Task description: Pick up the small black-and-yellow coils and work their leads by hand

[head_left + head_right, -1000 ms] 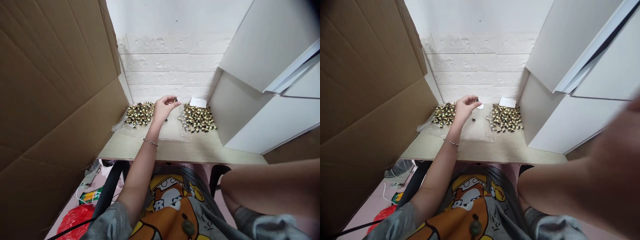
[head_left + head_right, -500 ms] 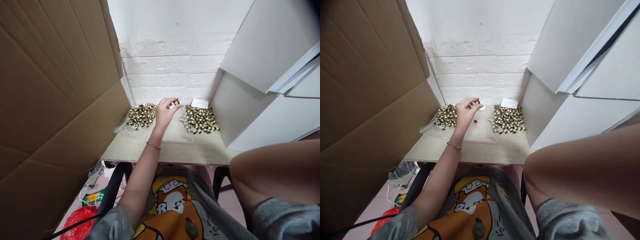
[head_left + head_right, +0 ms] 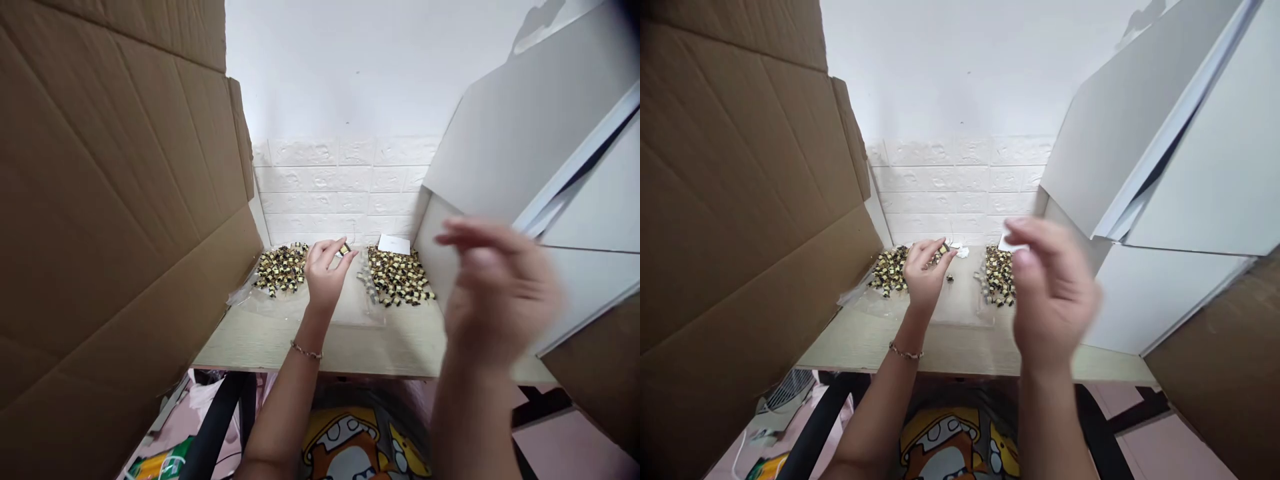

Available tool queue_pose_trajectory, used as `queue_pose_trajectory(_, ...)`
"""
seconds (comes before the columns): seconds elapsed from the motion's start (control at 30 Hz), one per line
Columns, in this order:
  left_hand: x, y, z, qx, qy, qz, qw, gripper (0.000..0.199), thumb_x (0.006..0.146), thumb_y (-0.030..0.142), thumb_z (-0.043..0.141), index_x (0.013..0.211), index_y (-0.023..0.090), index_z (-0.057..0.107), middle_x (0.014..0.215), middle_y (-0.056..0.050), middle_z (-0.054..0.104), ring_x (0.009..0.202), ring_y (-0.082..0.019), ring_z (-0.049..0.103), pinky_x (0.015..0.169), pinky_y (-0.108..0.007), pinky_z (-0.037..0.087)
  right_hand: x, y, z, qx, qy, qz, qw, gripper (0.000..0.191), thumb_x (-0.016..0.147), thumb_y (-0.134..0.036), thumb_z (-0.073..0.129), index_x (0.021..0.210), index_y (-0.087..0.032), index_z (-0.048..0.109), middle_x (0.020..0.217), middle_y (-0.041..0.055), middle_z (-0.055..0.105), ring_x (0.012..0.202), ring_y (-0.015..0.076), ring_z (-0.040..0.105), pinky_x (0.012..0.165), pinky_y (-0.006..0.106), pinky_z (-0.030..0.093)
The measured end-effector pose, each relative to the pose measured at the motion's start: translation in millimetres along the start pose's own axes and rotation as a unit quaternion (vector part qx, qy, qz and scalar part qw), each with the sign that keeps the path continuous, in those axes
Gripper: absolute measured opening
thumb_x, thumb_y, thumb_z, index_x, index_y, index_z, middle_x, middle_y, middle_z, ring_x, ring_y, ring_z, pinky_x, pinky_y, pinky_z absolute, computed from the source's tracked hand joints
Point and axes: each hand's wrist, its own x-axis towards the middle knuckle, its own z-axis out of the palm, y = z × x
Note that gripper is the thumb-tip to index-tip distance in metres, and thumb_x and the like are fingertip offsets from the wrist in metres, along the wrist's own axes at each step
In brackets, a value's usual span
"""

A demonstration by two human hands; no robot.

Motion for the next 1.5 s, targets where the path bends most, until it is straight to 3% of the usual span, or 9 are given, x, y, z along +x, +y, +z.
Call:
queue_pose_trajectory(0.17, 4.5, 30.5, -23.3, 0.045, -0.005, 0.029, 0.999, 0.024, 0.066, 0.026, 0.064, 0.087, 0.016, 0.063, 0.074, -0.004, 0.057, 0.073, -0.012, 0.051, 0.069, -0.027, 0.043, -22.4, 20.9, 25.3, 0.026, -0.124, 0.135, 0.983, 0.021, 0.079, -0.026, 0.045, 0.096, -0.023, 0.058, 0.097, 0.0038, 0.060, 0.087, 0.0154, 0.055, 0.077, 0.034, 0.046)
queue_pose_trajectory(0.33, 14.9, 43.6, -40.9, 0.061, -0.110, 0.042, 0.991, 0.023, 0.069, 0.027, 0.061, 0.090, 0.019, 0.063, 0.076, -0.002, 0.058, 0.074, -0.012, 0.050, 0.072, -0.027, 0.041, -25.6, 24.4, 34.5, -0.022, -0.179, 0.029, 0.983, 0.041, 0.082, -0.017, 0.034, 0.121, -0.028, 0.038, 0.119, 0.0033, 0.047, 0.108, 0.0157, 0.044, 0.091, 0.037, 0.038)
queue_pose_trajectory(0.7, 10.4, 45.8, -50.7, 0.073, -0.148, 0.058, 0.985, 0.024, 0.070, 0.031, 0.059, 0.091, 0.021, 0.062, 0.078, -0.002, 0.058, 0.077, -0.013, 0.049, 0.074, -0.028, 0.039, -26.6, 27.8, 31.7, -0.202, -0.149, -0.133, 0.959, 0.047, 0.081, -0.012, 0.032, 0.125, -0.025, 0.028, 0.130, 0.0082, 0.034, 0.120, 0.0199, 0.031, 0.097, 0.044, 0.025)
queue_pose_trajectory(0.8, 8.9, 44.4, -52.1, 0.069, -0.147, 0.056, 0.985, 0.024, 0.068, 0.033, 0.061, 0.090, 0.024, 0.062, 0.078, -0.001, 0.058, 0.076, -0.014, 0.050, 0.074, -0.030, 0.038, -27.2, 29.3, 29.6, -0.222, -0.159, -0.135, 0.952, 0.043, 0.080, -0.013, 0.033, 0.120, -0.028, 0.034, 0.134, 0.0062, 0.031, 0.122, 0.0221, 0.029, 0.097, 0.048, 0.023)
queue_pose_trajectory(0.97, 6.8, 44.7, -51.9, 0.064, -0.142, 0.042, 0.987, 0.023, 0.066, 0.034, 0.062, 0.087, 0.025, 0.062, 0.077, -0.001, 0.059, 0.076, -0.014, 0.051, 0.074, -0.031, 0.037, -27.7, 31.9, 25.8, -0.217, -0.165, -0.095, 0.957, 0.020, 0.079, -0.024, 0.042, 0.096, -0.024, 0.052, 0.128, 0.0052, 0.040, 0.117, 0.0246, 0.034, 0.094, 0.048, 0.026)
queue_pose_trajectory(1.13, 6.3, 48.9, -50.7, 0.000, -0.136, -0.014, 0.991, 0.024, 0.063, 0.031, 0.066, 0.086, 0.023, 0.063, 0.076, -0.001, 0.060, 0.077, -0.014, 0.053, 0.076, -0.032, 0.039, -28.5, 28.9, 23.5, -0.118, -0.174, -0.080, 0.974, 0.010, 0.077, -0.024, 0.048, 0.082, -0.023, 0.057, 0.095, 0.0026, 0.061, 0.093, 0.0166, 0.053, 0.083, 0.037, 0.039)
queue_pose_trajectory(1.3, 5.7, 49.4, -51.1, -0.134, -0.153, -0.105, 0.973, 0.025, 0.061, 0.028, 0.068, 0.085, 0.023, 0.064, 0.079, -0.002, 0.062, 0.075, -0.013, 0.053, 0.070, -0.030, 0.043, -30.5, 21.2, 21.9, -0.014, -0.178, -0.051, 0.983, 0.011, 0.076, -0.018, 0.051, 0.082, -0.022, 0.060, 0.078, 0.0002, 0.063, 0.076, 0.0112, 0.056, 0.069, 0.027, 0.044)
queue_pose_trajectory(1.4, 0.5, 47.3, -45.9, -0.237, -0.148, -0.188, 0.942, 0.020, 0.064, 0.028, 0.065, 0.083, 0.023, 0.064, 0.082, -0.003, 0.063, 0.079, -0.013, 0.054, 0.073, -0.029, 0.044, -33.1, 17.3, 23.8, -0.005, -0.155, -0.042, 0.987, 0.011, 0.075, -0.019, 0.052, 0.081, -0.022, 0.061, 0.076, -0.0007, 0.064, 0.073, 0.0109, 0.057, 0.066, 0.026, 0.045)
queue_pose_trajectory(1.5, -6.6, 46.5, -36.9, -0.360, -0.153, -0.302, 0.870, 0.019, 0.066, 0.031, 0.063, 0.083, 0.022, 0.063, 0.087, -0.003, 0.063, 0.084, -0.014, 0.056, 0.078, -0.030, 0.043, -35.9, 14.5, 28.3, -0.024, -0.104, -0.030, 0.994, 0.011, 0.075, -0.019, 0.052, 0.079, -0.023, 0.061, 0.074, -0.0010, 0.064, 0.070, 0.0115, 0.057, 0.065, 0.027, 0.045)
